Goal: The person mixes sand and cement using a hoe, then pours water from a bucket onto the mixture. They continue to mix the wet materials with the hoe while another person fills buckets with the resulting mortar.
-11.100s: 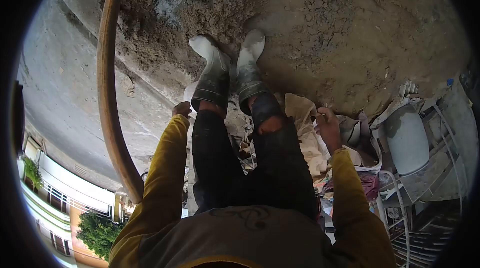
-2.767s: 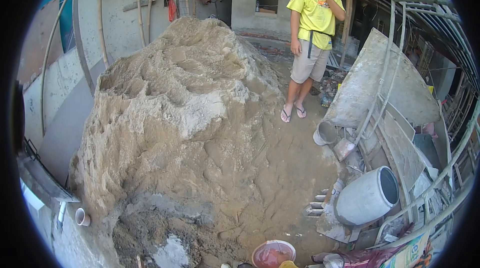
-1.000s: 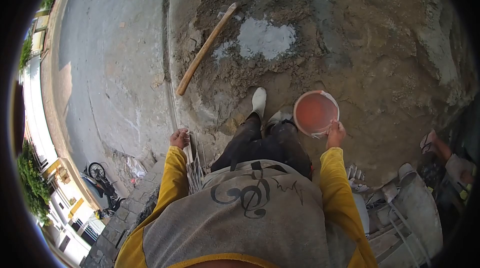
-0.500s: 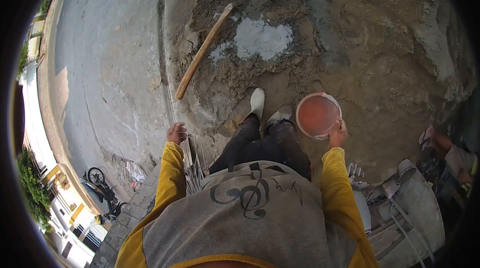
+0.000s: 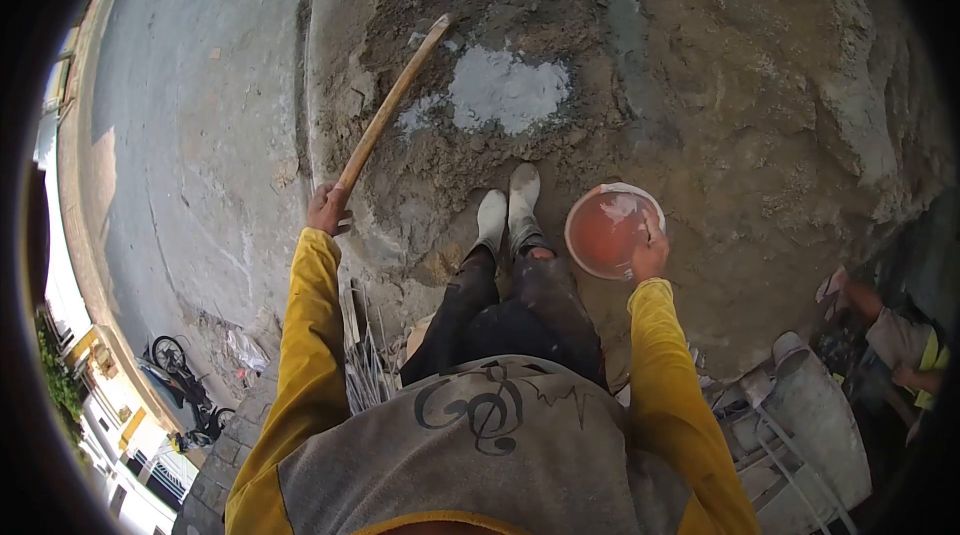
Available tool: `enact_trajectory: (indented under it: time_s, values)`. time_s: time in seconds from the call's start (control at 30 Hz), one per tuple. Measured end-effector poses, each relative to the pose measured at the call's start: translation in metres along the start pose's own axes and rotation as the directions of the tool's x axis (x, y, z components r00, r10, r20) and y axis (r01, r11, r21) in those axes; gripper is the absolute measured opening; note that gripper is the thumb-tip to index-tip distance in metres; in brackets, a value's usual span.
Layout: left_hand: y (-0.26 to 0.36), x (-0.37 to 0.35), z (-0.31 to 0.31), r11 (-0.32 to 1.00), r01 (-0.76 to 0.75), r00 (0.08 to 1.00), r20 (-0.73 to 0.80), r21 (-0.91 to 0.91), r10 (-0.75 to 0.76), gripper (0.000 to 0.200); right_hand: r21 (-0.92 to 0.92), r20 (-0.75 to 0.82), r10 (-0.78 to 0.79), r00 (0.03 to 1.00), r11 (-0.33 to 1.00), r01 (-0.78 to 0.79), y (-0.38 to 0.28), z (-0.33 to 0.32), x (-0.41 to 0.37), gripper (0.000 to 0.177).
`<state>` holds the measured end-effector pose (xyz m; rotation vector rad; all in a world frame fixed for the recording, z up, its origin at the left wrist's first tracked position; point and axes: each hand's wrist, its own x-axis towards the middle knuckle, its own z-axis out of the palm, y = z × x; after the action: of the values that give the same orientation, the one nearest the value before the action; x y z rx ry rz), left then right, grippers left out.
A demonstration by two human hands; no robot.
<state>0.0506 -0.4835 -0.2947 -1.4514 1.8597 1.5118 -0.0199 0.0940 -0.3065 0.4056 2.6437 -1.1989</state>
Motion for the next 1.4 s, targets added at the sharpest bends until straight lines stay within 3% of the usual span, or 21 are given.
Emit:
enact_trajectory:
  time_s: [0.03,0.1,0.2,0.3,0.43,0.5,0.63,0.7,0.8,1.13,1.4]
  values:
    - [-0.002,0.002,0.005,0.998,-0.07,0.996,-0.062,0.004,0.07,0.038,-0.008,0.01,-0.008,1.0,1.0,0.008,-0.005,0.009,0.014,0.034]
    - [-0.006,-0.001,0.009,0.998,-0.063,0.994,-0.084,-0.002,0.063,0.036,-0.236,0.089,-0.182,0.979,0.951,0.199,-0.014,0.026,0.039,0.036]
    - [-0.011,0.006,0.015,0.994,-0.103,0.983,-0.152,0.021,0.105,0.034,-0.359,0.157,-0.287,0.945,0.875,0.326,-0.032,0.059,0.082,0.034]
    - [-0.024,-0.001,0.02,0.987,-0.123,0.971,-0.195,0.1,0.141,0.034,-0.266,0.269,-0.199,0.942,0.925,0.271,-0.095,0.086,0.115,0.032]
    - [-0.039,0.009,0.025,0.976,-0.182,0.942,-0.262,0.118,0.207,0.036,-0.374,0.391,-0.24,0.888,0.841,0.392,-0.136,0.136,0.18,0.032]
    - [-0.026,-0.001,0.027,0.987,-0.138,0.955,-0.254,0.084,0.155,0.037,-0.486,0.407,-0.233,0.883,0.764,0.425,-0.179,0.151,0.201,0.033]
    - [-0.02,-0.002,0.026,0.994,-0.074,0.961,-0.261,0.079,0.093,0.037,-0.459,0.427,-0.273,0.862,0.756,0.467,-0.2,0.188,0.257,0.033]
    - [-0.021,-0.001,0.028,0.993,-0.071,0.953,-0.288,0.09,0.094,0.036,-0.552,0.442,-0.193,0.876,0.712,0.435,-0.211,0.199,0.277,0.033]
    - [-0.015,-0.006,0.028,0.993,-0.064,0.95,-0.299,0.095,0.09,0.034,-0.484,0.443,-0.191,0.876,0.771,0.413,-0.237,0.194,0.276,0.033]
    - [-0.008,-0.008,0.028,0.995,-0.05,0.955,-0.288,0.091,0.074,0.033,-0.492,0.457,-0.211,0.864,0.749,0.443,-0.19,0.172,0.277,0.032]
    - [-0.009,-0.007,0.026,0.994,-0.045,0.958,-0.277,0.096,0.07,0.034,-0.582,0.554,-0.09,0.827,0.669,0.462,-0.17,0.201,0.28,0.03]
